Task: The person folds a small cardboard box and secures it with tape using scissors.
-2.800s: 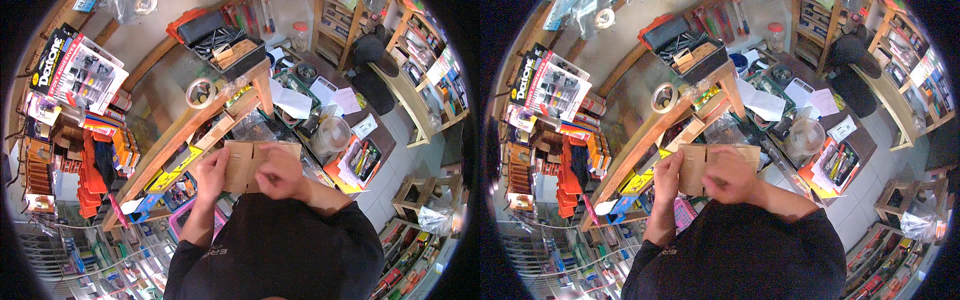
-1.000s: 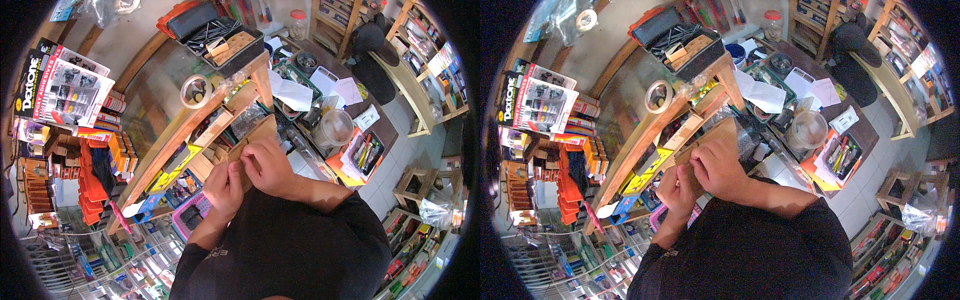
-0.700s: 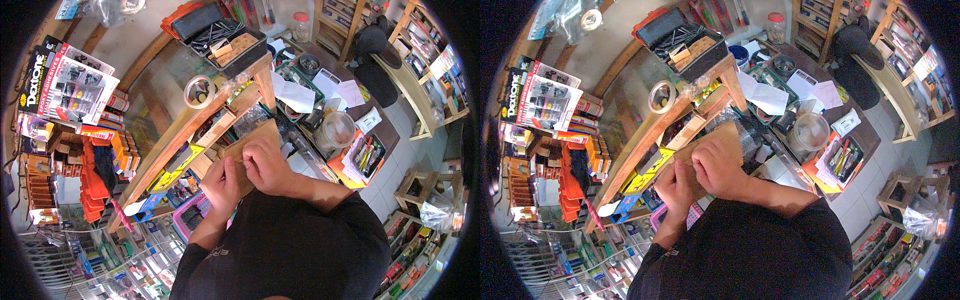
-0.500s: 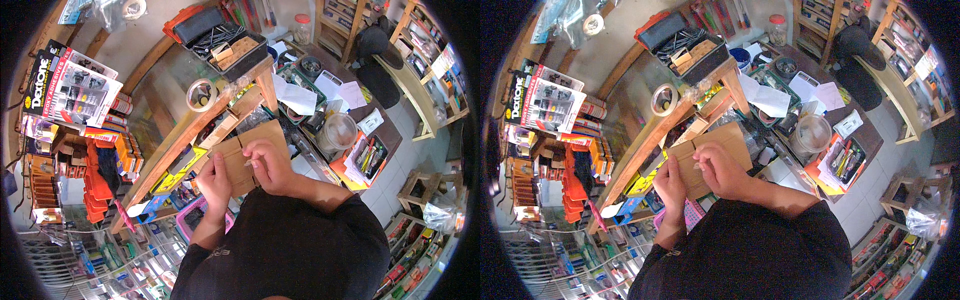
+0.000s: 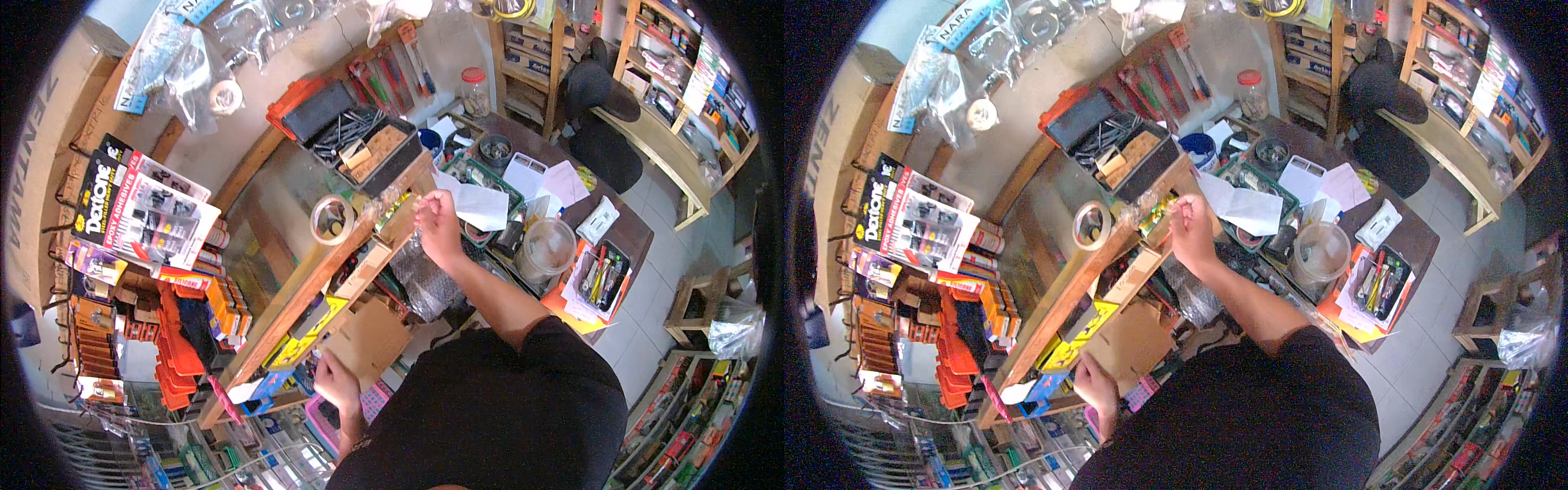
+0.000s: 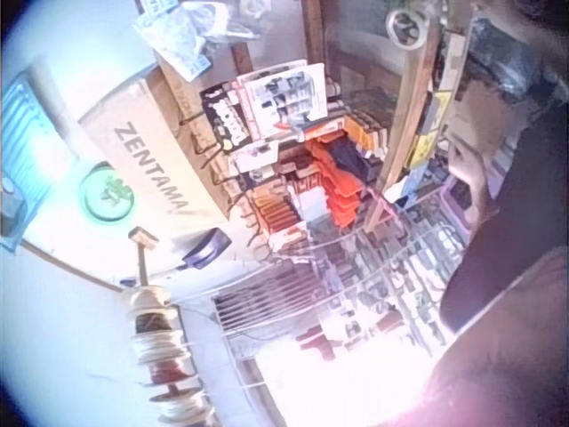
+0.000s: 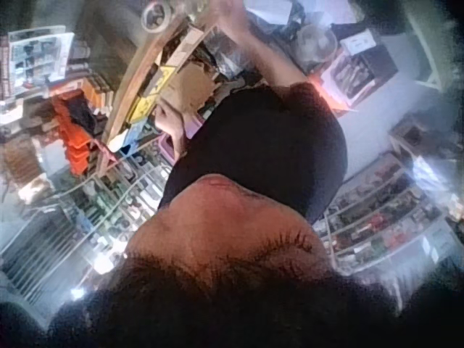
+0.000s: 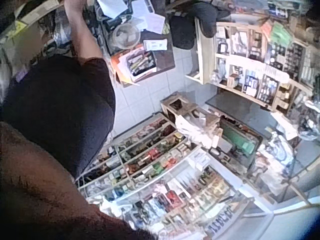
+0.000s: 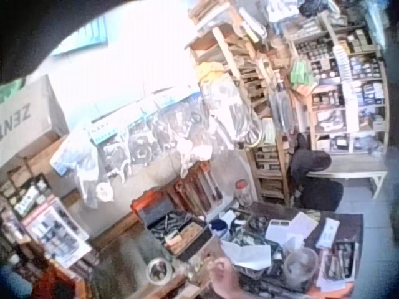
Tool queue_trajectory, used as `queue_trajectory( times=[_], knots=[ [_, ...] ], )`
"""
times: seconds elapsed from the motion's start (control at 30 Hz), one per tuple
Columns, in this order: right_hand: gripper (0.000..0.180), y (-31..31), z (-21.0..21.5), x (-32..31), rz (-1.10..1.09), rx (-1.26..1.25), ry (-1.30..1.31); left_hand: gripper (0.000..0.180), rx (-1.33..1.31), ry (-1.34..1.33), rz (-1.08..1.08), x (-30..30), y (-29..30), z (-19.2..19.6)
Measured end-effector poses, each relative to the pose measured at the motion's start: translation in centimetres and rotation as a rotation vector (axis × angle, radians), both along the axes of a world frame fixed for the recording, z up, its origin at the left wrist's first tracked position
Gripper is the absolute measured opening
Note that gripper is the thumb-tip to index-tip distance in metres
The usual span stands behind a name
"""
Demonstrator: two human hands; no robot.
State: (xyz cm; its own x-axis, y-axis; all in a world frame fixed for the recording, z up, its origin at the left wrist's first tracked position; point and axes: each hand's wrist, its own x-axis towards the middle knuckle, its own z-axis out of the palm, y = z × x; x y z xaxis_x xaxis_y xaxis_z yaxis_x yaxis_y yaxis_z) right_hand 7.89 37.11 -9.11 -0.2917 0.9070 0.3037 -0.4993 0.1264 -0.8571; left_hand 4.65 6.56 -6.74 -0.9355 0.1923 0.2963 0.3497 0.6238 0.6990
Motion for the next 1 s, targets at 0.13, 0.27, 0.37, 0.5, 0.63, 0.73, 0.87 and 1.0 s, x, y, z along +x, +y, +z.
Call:
queue_trajectory(
  times=[0.13,0.27,0.37,0.5,0.63,0.73,0.87,1.0],
  knots=[
    [0.011,2.5,-2.1,-6.3,-0.434,0.308,-0.338,0.039,0.075,0.012,0.095,0.1,-2.1,-1.3],
    [0.01,1.9,-3.6,-7.6,-0.408,0.134,-0.185,0.04,0.092,-0.006,0.153,0.6,-1.9,0.0],
    [0.018,2.0,-4.4,-7.1,-0.308,0.024,-0.056,0.041,0.084,-0.007,0.155,0.1,-2.3,0.2],
    [0.03,2.1,-4.2,-6.8,-0.247,0.003,-0.072,0.042,0.13,-0.012,0.109,0.3,-1.5,2.0],
    [0.032,3.2,-5.0,-4.6,-0.071,-0.238,-0.171,0.041,0.243,-0.145,0.002,-0.9,-0.4,3.1],
    [0.024,1.8,-2.6,-0.2,0.205,-0.423,-0.037,0.039,0.611,-0.271,-0.068,-1.4,1.4,3.6],
    [0.02,-1.1,0.3,6.0,0.363,-0.284,-0.221,0.034,0.875,-0.396,-0.193,-1.6,2.3,4.0],
    [0.022,-3.9,3.5,9.6,0.702,-0.158,-0.308,0.033,0.923,-0.447,-0.292,-1.4,2.6,3.8]
  ],
)
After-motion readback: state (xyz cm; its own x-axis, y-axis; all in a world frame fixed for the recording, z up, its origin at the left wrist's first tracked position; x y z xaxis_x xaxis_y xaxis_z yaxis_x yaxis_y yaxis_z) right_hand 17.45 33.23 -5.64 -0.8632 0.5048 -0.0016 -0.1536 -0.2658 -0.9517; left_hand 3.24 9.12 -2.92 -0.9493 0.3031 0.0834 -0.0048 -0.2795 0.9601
